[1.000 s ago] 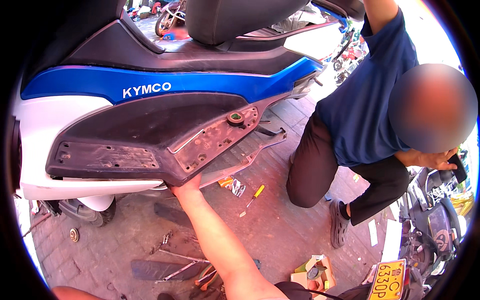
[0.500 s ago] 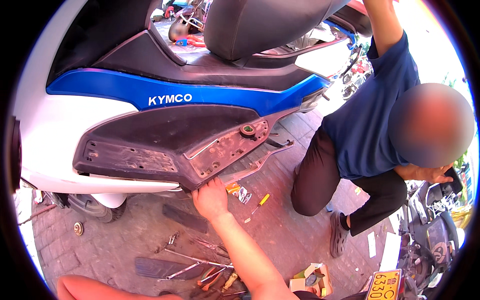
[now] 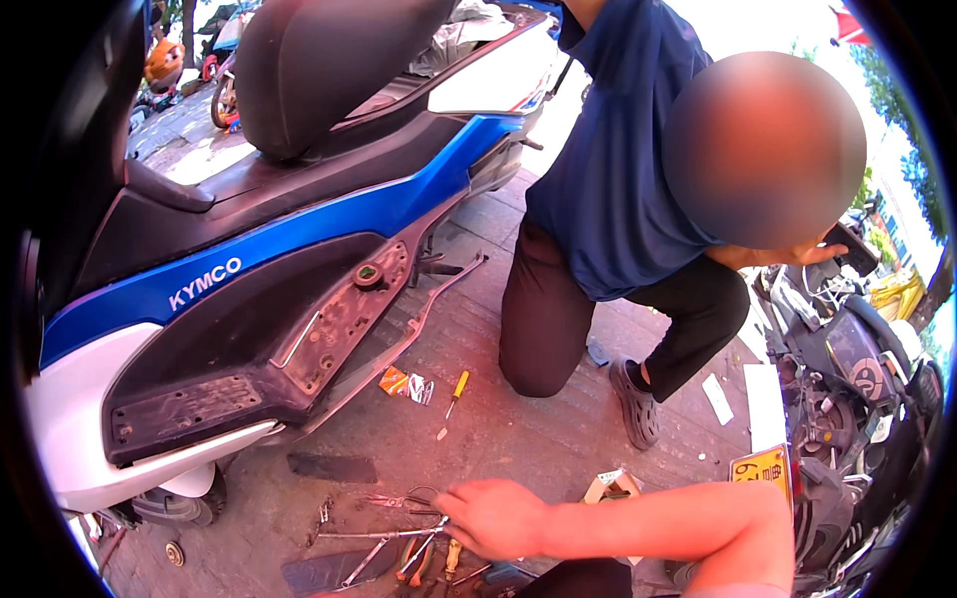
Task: The person removes a plastic side panel from a white and blue scooter and uses a screwdriver to pry at the internal frame components.
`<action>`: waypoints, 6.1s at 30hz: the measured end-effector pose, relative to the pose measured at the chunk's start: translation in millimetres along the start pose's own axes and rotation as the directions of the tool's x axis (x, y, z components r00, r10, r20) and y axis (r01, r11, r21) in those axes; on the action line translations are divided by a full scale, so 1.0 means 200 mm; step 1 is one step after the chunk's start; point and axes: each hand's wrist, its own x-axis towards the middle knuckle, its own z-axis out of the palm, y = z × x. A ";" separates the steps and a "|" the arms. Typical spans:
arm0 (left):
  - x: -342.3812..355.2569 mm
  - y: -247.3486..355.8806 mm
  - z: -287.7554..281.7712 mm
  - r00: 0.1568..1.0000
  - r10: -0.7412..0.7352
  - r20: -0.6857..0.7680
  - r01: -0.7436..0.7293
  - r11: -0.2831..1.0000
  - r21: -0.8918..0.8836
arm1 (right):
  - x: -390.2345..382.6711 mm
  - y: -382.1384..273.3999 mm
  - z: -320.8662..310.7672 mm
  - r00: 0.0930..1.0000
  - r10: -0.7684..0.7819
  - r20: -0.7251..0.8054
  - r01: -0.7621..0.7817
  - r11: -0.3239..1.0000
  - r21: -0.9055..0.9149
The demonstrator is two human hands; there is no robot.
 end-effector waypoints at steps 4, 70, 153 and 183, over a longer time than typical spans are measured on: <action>-0.32 0.05 -0.06 0.963 0.071 -0.259 -0.008 0.971 0.237 | -0.76 -0.32 -0.08 0.991 -0.035 -0.129 0.060 0.980 0.191; -0.71 1.95 -0.33 0.818 -0.573 -0.049 0.545 0.744 0.386 | -2.98 -0.91 -1.10 0.839 0.530 0.123 -0.494 0.647 0.580; -0.97 1.93 -0.28 0.727 -0.681 0.086 0.559 0.660 0.502 | -3.02 -1.11 -1.15 0.581 0.748 0.321 -0.805 0.468 0.365; -1.57 2.06 0.11 0.626 -0.775 -0.084 0.752 0.572 0.326 | -2.93 -0.98 -1.19 0.706 0.654 0.273 -0.703 0.599 0.384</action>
